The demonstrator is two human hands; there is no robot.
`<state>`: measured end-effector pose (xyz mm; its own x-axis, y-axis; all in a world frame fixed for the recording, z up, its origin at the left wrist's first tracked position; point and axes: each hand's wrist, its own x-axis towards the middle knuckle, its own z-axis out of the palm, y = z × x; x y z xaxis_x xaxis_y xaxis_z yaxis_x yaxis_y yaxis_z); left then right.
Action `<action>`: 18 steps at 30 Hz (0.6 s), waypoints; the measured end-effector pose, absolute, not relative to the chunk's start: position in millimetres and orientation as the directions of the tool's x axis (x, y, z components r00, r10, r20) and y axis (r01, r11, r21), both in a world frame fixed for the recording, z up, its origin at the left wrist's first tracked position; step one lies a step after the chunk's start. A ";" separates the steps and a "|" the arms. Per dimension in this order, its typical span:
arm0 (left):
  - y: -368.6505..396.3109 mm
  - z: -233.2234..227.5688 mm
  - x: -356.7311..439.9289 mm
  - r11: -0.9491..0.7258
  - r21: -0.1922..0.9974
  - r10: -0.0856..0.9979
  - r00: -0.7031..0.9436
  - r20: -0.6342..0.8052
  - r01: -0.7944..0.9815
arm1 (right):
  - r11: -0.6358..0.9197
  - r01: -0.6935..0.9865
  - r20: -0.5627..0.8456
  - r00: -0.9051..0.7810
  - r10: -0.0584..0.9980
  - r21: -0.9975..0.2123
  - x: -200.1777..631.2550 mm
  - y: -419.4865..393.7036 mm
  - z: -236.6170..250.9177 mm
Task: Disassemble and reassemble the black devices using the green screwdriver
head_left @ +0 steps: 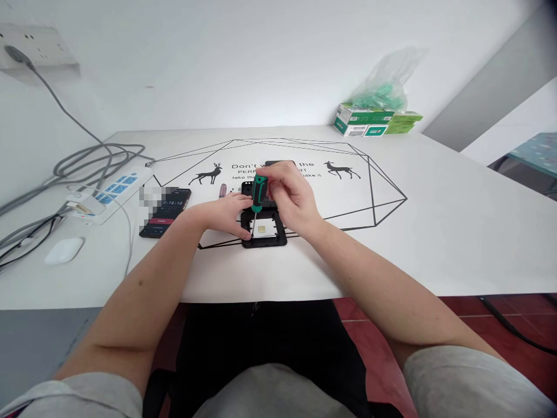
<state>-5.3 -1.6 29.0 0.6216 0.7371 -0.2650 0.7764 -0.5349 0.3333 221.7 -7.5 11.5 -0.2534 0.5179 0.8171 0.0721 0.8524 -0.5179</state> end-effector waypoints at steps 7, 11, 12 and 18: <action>-1.8 29.2 -4.7 -0.493 0.333 0.755 0.585 -0.296 0.804 | 0.691 -0.036 0.674 -0.264 0.690 -0.722 218.6 -11.8 10.1; -1.8 30.2 -5.0 -0.501 0.337 0.749 0.595 -0.293 0.797 | 0.604 -0.066 0.592 -0.306 0.746 -0.794 216.4 -13.5 6.4; -1.7 30.4 -4.8 -0.505 0.336 0.747 0.598 -0.291 0.795 | 0.609 -0.072 0.598 -0.313 0.738 -0.790 216.6 -14.2 6.4; -2.3 31.4 -2.3 -0.526 0.306 0.746 0.604 -0.281 0.793 | 0.814 0.048 0.763 -0.320 0.562 -0.579 221.8 -12.8 12.2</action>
<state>-2.3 -2.3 31.4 0.6036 0.7460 -0.2813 0.7932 -0.5263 0.3064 221.8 -12.8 12.2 -0.3196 0.5618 0.7631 0.0476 0.8138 -0.5792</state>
